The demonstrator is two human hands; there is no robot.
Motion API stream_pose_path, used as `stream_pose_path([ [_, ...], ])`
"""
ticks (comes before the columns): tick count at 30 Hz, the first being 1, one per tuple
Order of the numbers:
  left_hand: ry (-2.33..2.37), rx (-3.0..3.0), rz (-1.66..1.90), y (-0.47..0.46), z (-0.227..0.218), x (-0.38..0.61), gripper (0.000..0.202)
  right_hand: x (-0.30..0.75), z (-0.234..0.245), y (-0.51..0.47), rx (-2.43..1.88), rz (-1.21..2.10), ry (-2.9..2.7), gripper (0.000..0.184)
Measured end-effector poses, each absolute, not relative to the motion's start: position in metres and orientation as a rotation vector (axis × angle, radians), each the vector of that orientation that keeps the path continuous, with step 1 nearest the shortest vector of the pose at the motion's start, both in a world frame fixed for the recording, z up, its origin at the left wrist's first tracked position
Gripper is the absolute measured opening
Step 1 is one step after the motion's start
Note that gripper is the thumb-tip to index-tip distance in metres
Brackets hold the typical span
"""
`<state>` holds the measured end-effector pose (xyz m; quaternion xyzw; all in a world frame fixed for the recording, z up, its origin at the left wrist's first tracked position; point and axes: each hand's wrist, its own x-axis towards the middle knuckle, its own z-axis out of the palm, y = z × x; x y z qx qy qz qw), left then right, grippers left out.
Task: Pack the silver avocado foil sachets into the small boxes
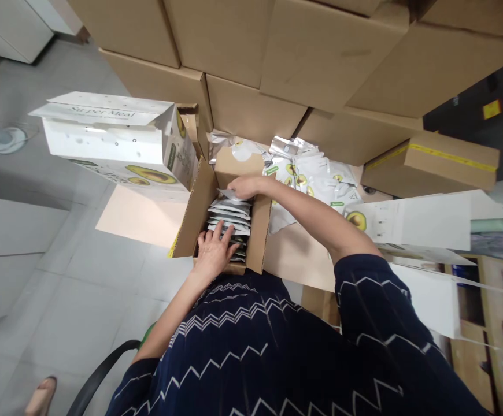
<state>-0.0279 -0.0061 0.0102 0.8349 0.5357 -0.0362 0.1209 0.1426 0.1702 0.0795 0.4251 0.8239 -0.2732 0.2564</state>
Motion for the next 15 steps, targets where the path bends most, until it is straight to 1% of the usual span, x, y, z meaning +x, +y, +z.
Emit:
stream_pose_path([
  [4,1.554,2.446,-0.134,-0.006,0.010,-0.028,0.056,0.139,0.063,0.163,1.177,-0.595,2.125,0.043],
  [7,1.556,2.447,-0.145,-0.006,0.010,-0.028,0.056,0.142,0.057,0.158,1.253,-0.520,2.139,0.040],
  [13,1.553,2.434,-0.166,-0.004,0.012,-0.026,0.056,0.140,0.043,0.155,1.303,-0.517,2.193,0.040],
  [15,1.555,2.428,-0.170,-0.004,0.013,-0.026,0.056,0.141,0.038,0.158,1.283,-0.557,2.191,0.043],
])
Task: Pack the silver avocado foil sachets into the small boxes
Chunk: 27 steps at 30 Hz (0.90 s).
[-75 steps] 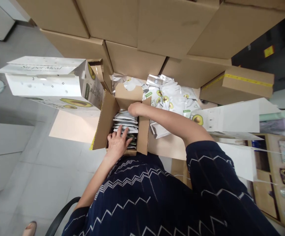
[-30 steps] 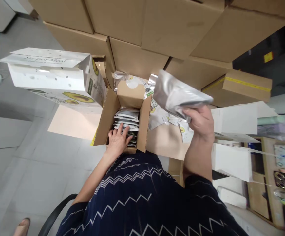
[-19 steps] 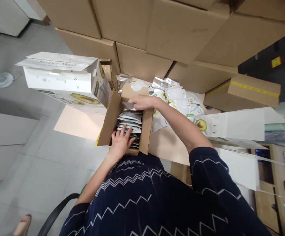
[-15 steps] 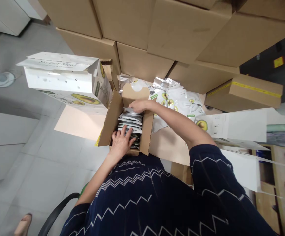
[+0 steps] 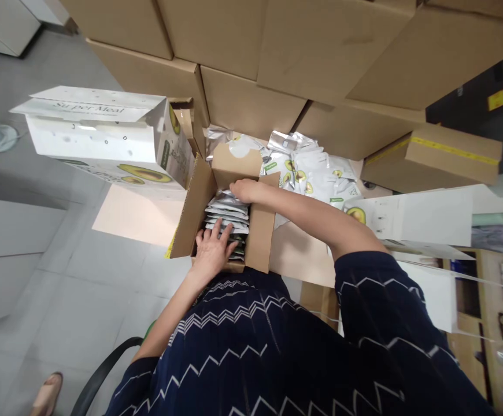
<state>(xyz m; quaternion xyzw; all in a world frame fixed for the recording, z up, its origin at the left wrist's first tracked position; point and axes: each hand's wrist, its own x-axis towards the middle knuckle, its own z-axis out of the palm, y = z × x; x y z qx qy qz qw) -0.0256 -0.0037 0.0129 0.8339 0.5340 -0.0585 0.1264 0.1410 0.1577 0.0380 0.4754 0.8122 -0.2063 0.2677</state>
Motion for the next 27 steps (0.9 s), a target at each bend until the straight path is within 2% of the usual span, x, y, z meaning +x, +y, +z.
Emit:
stream_pose_path([
  [4,1.560,2.425,-0.147,-0.004,0.012,-0.026,0.055,0.159,0.039,0.162,1.354,-0.910,2.382,0.055],
  [6,1.558,2.432,-0.136,-0.004,0.011,-0.027,0.056,0.180,0.046,0.158,1.572,-1.190,2.573,0.045],
  [8,1.554,2.438,-0.125,-0.005,0.010,-0.028,0.056,0.209,0.052,0.147,1.973,-1.392,2.709,0.034],
  [10,1.549,2.443,-0.118,-0.005,0.010,-0.029,0.056,0.241,0.051,0.129,2.557,-1.343,2.688,0.033],
  [12,1.544,2.451,-0.124,-0.005,0.010,-0.029,0.055,0.266,0.038,0.105,3.073,-1.018,2.417,0.038],
  [13,1.543,2.456,-0.131,-0.005,0.010,-0.029,0.055,0.273,0.027,0.092,3.177,-0.842,2.240,0.042],
  [15,1.542,2.463,-0.140,-0.004,0.009,-0.029,0.055,0.273,-0.001,0.065,3.051,-0.633,1.951,0.055],
  [17,1.541,2.467,-0.141,-0.004,0.009,-0.029,0.055,0.257,-0.031,0.041,2.716,-0.594,1.790,0.079],
  [19,1.541,2.471,-0.141,-0.004,0.008,-0.029,0.055,0.235,-0.055,0.025,2.449,-0.552,1.717,0.090],
  [24,1.542,2.476,-0.156,-0.005,0.008,-0.029,0.055,0.204,-0.079,0.011,2.241,-0.293,1.779,0.068],
  [27,1.546,2.458,-0.149,-0.005,0.009,-0.029,0.055,0.203,-0.076,0.011,2.158,-0.248,1.812,0.067],
])
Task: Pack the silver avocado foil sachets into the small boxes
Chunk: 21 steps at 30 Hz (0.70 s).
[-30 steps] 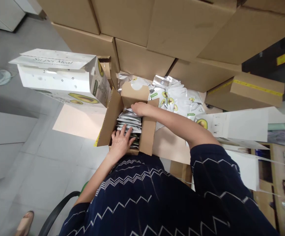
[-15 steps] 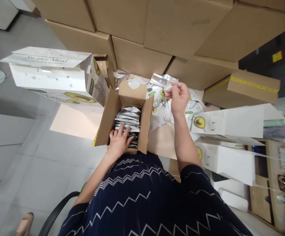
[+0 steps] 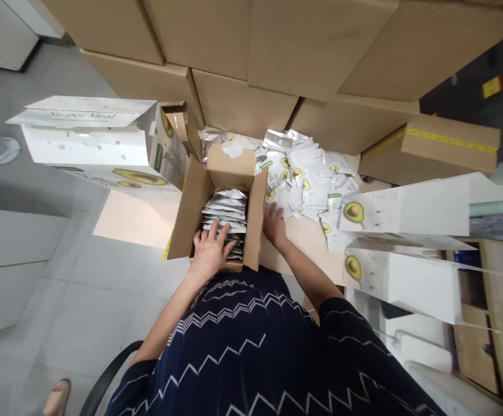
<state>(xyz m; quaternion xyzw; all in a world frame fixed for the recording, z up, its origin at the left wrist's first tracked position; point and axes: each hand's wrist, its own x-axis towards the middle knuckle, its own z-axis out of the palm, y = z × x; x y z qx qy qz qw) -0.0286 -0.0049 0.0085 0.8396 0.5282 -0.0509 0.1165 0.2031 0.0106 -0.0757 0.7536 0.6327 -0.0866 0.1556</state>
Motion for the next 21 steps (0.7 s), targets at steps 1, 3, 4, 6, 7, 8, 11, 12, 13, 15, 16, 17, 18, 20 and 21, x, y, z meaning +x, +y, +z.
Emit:
stream_pose_path([
  [1,1.549,2.453,-0.148,-0.005,0.009,-0.028,0.055,0.204,-0.073,0.010,2.131,-0.257,1.802,0.068],
  [3,1.552,2.449,-0.147,-0.005,0.009,-0.028,0.054,0.205,-0.068,0.008,2.084,-0.295,1.773,0.068],
  [4,1.551,2.451,-0.144,-0.005,0.009,-0.028,0.054,0.206,-0.066,0.006,2.058,-0.316,1.775,0.068],
  [6,1.547,2.456,-0.134,-0.005,0.008,-0.028,0.054,0.210,-0.062,0.003,2.016,-0.339,1.795,0.069],
  [7,1.545,2.459,-0.131,-0.005,0.008,-0.028,0.054,0.213,-0.060,0.002,2.023,-0.342,1.799,0.070],
  [8,1.545,2.462,-0.131,-0.005,0.008,-0.029,0.055,0.219,-0.059,0.002,2.059,-0.354,1.792,0.070],
  [11,1.548,2.468,-0.147,-0.006,0.008,-0.029,0.056,0.244,-0.051,0.004,2.397,-0.465,1.709,0.064],
  [12,1.548,2.470,-0.151,-0.006,0.008,-0.029,0.056,0.255,-0.045,0.006,2.565,-0.519,1.665,0.062],
  [13,1.549,2.472,-0.151,-0.006,0.008,-0.029,0.056,0.267,-0.037,0.007,2.743,-0.560,1.631,0.060],
  [15,1.549,2.472,-0.142,-0.006,0.008,-0.029,0.055,0.289,-0.015,0.010,3.074,-0.580,1.661,0.057],
  [16,1.550,2.470,-0.136,-0.006,0.008,-0.029,0.054,0.298,0.000,0.011,3.194,-0.567,1.747,0.056],
  [17,1.550,2.467,-0.130,-0.006,0.007,-0.029,0.054,0.304,0.017,0.012,3.272,-0.542,1.876,0.055],
  [18,1.548,2.465,-0.125,-0.006,0.007,-0.029,0.054,0.307,0.035,0.013,3.296,-0.516,2.036,0.054],
  [20,1.546,2.464,-0.120,-0.006,0.007,-0.028,0.054,0.305,0.072,0.018,3.191,-0.500,2.348,0.050],
  [21,1.548,2.463,-0.119,-0.006,0.007,-0.028,0.054,0.300,0.090,0.023,3.088,-0.509,2.475,0.048],
])
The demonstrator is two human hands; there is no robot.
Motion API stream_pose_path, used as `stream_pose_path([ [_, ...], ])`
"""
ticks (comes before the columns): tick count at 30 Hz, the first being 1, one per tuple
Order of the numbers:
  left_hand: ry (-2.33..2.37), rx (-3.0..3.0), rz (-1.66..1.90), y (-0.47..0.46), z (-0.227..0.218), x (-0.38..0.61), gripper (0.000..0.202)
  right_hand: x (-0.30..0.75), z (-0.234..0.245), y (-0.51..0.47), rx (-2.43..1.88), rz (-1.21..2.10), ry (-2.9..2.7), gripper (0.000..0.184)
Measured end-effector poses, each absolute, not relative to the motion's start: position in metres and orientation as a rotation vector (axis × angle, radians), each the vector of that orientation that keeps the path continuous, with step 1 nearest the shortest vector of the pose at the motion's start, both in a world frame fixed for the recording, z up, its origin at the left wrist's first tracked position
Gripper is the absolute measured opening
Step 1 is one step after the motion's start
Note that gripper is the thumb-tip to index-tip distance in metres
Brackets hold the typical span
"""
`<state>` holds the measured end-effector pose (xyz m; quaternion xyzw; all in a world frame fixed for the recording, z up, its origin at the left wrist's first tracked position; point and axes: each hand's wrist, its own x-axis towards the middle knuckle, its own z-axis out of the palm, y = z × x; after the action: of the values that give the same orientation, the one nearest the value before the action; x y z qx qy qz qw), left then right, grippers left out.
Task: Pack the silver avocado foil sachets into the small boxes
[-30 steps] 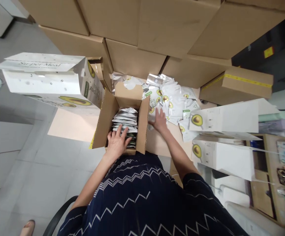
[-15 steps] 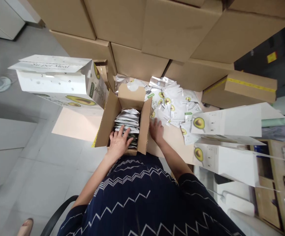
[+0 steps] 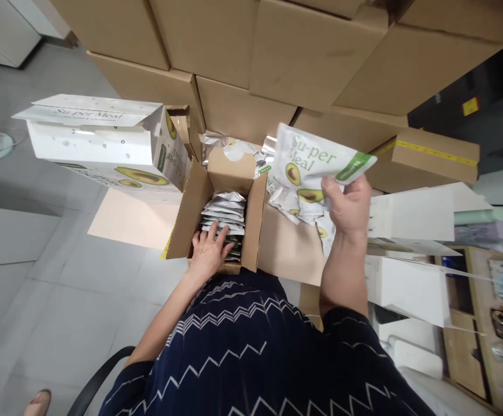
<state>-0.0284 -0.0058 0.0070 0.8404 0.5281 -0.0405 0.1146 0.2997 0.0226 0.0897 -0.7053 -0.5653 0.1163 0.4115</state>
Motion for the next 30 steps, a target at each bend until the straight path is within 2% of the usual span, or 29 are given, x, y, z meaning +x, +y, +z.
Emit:
stream_pose_path([
  [3,1.550,2.461,-0.118,-0.006,0.007,-0.028,0.054,0.272,0.133,0.047,-1.644,0.386,-1.743,0.042],
  [6,1.550,2.449,-0.126,-0.006,0.009,-0.028,0.055,0.236,0.149,0.086,-1.500,0.536,-2.147,0.037],
  [10,1.569,2.434,-0.131,-0.007,0.010,-0.027,0.055,0.192,0.125,0.138,-1.528,0.605,-2.573,0.033],
  [14,1.578,2.426,-0.131,-0.008,0.010,-0.027,0.055,0.169,0.092,0.161,-1.770,0.444,-2.821,0.040],
  [19,1.557,2.424,-0.122,-0.008,0.010,-0.027,0.055,0.159,0.090,0.160,-1.819,0.330,-2.892,0.040],
  [30,1.577,2.387,-0.022,0.003,0.007,-0.025,0.053,0.134,0.063,0.164,-1.783,0.693,-3.255,0.030],
])
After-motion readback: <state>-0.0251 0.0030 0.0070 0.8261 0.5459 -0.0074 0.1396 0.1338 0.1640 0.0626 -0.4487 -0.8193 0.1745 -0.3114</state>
